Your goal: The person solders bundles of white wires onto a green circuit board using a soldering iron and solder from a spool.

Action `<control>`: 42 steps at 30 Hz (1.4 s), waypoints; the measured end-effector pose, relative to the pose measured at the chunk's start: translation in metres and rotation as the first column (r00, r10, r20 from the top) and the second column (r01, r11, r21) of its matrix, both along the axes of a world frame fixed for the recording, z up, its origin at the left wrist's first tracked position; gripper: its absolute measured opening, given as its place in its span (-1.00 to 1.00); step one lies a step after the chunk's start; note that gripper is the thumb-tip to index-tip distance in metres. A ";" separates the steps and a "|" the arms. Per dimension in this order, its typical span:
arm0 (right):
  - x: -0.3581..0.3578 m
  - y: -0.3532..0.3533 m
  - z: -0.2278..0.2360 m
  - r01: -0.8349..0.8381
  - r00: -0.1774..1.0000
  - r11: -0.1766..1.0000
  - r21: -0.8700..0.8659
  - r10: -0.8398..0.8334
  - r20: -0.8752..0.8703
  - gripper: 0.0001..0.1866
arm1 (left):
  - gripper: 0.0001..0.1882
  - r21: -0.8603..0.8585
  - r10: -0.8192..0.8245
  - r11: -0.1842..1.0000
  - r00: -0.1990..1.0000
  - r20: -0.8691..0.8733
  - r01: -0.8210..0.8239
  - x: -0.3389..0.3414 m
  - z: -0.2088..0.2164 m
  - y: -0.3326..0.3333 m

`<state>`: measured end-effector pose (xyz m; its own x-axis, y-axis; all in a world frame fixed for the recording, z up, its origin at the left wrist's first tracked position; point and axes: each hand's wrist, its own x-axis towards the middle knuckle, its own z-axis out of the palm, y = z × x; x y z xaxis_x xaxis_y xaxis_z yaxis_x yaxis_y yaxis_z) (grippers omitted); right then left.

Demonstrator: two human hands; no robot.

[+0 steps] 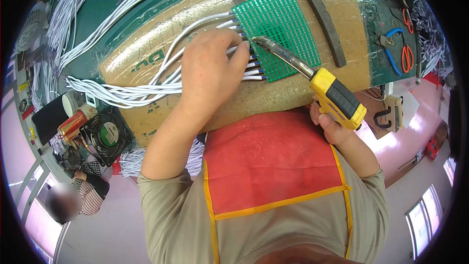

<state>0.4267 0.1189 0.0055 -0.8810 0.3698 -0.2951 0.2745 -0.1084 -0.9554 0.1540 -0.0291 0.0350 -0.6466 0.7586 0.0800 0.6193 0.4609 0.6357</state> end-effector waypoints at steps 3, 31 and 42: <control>-0.002 -0.001 0.000 -0.015 1.000 0.999 0.039 0.015 0.015 -0.71 | -0.84 -0.005 0.003 1.000 1.000 -0.004 -0.003 0.000 0.000 0.000; -0.037 0.029 0.019 0.141 0.869 0.471 -0.871 -0.481 -0.120 -0.49 | -0.82 -0.075 0.037 0.997 0.999 0.036 -0.035 0.003 0.008 0.001; -0.035 0.051 0.027 0.302 0.813 0.547 -0.781 -0.575 -0.089 -0.47 | -0.84 -0.033 0.048 0.998 0.998 0.033 -0.047 0.004 0.007 0.002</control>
